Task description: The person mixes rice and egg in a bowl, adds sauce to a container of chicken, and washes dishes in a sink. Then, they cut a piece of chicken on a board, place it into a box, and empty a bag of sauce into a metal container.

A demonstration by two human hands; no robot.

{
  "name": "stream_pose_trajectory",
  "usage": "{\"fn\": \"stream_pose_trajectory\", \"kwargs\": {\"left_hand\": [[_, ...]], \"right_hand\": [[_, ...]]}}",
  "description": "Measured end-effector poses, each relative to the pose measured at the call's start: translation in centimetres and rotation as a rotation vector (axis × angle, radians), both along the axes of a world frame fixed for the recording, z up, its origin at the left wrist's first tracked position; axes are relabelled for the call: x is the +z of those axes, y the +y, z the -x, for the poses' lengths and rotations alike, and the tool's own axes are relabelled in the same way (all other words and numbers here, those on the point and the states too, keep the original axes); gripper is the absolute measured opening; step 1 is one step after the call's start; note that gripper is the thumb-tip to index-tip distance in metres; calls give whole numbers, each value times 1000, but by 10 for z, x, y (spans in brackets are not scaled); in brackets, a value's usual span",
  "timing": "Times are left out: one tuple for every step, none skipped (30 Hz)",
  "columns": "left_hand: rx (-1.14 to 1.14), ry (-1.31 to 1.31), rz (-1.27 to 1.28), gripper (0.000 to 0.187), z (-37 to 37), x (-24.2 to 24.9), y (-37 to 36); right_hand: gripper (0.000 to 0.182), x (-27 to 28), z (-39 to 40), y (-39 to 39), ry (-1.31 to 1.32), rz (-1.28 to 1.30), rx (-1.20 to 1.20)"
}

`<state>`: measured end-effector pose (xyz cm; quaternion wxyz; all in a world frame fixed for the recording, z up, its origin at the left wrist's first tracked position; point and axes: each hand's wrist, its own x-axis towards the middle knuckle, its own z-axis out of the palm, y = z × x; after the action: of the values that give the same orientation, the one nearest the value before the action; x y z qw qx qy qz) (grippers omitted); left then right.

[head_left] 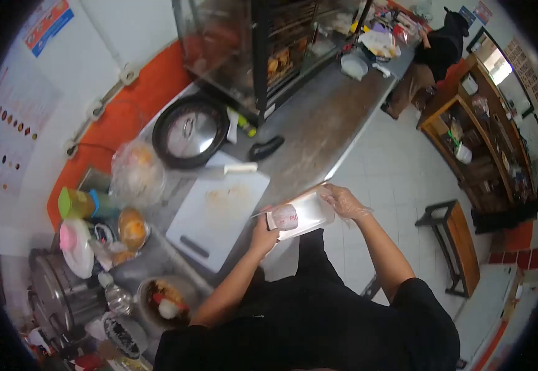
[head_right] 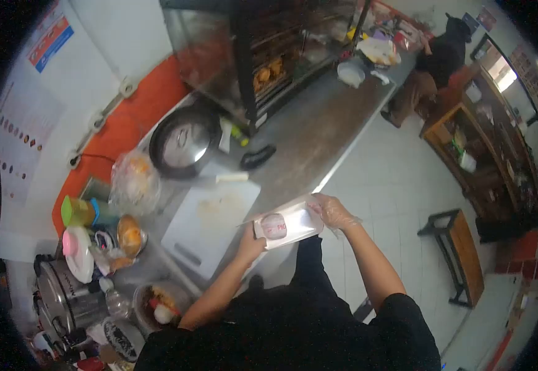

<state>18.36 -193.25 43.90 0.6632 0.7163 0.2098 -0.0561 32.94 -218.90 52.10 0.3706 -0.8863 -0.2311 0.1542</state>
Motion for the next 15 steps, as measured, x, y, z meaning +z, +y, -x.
{"fn": "stream_pose_trajectory", "kwargs": {"left_hand": [[-5,-53,-86,78,-38,-3,-16],[-9,-93,-178,77,-70,-8,-29],[35,-152,-161,77,-107,-63,-41],[55,-163,-222,77,-134,-61,-52],[75,-165,-282,78,-162,-50,-63],[90,-132,-309,78,-182,-19,-77],[148,-38,-295,77,-198,-23,-88],[208,53,-278,76,-213,-31,-98],[275,129,-255,76,-237,-18,-109],[292,189,-219,74,-253,-6,-118],[344,179,-182,73,-272,5,-125],[394,179,-142,73,-286,10,-133],[441,175,-101,72,-298,12,-142],[428,100,-234,72,-306,-7,-146],[421,31,-374,71,-314,-26,-149]], "right_hand": [[20,-14,-43,-12,-48,51,48],[21,-57,-91,-26,-32,-44,16],[21,-67,-132,-32,-12,13,24],[20,-70,-173,-38,-1,68,33],[20,-76,-211,-43,16,125,42],[24,-90,-242,-43,38,-39,-15],[27,-106,-269,-48,-23,150,135],[31,-105,-296,-46,-93,337,288],[34,-99,-332,-42,-184,527,443],[36,-93,-363,-38,-157,486,378],[38,-91,-382,-35,-116,448,317],[41,-92,-393,-33,-63,417,257],[43,-93,-407,-32,-12,391,192],[44,-92,-422,-32,-82,433,244],[46,-91,-436,-32,-150,476,299]]}}
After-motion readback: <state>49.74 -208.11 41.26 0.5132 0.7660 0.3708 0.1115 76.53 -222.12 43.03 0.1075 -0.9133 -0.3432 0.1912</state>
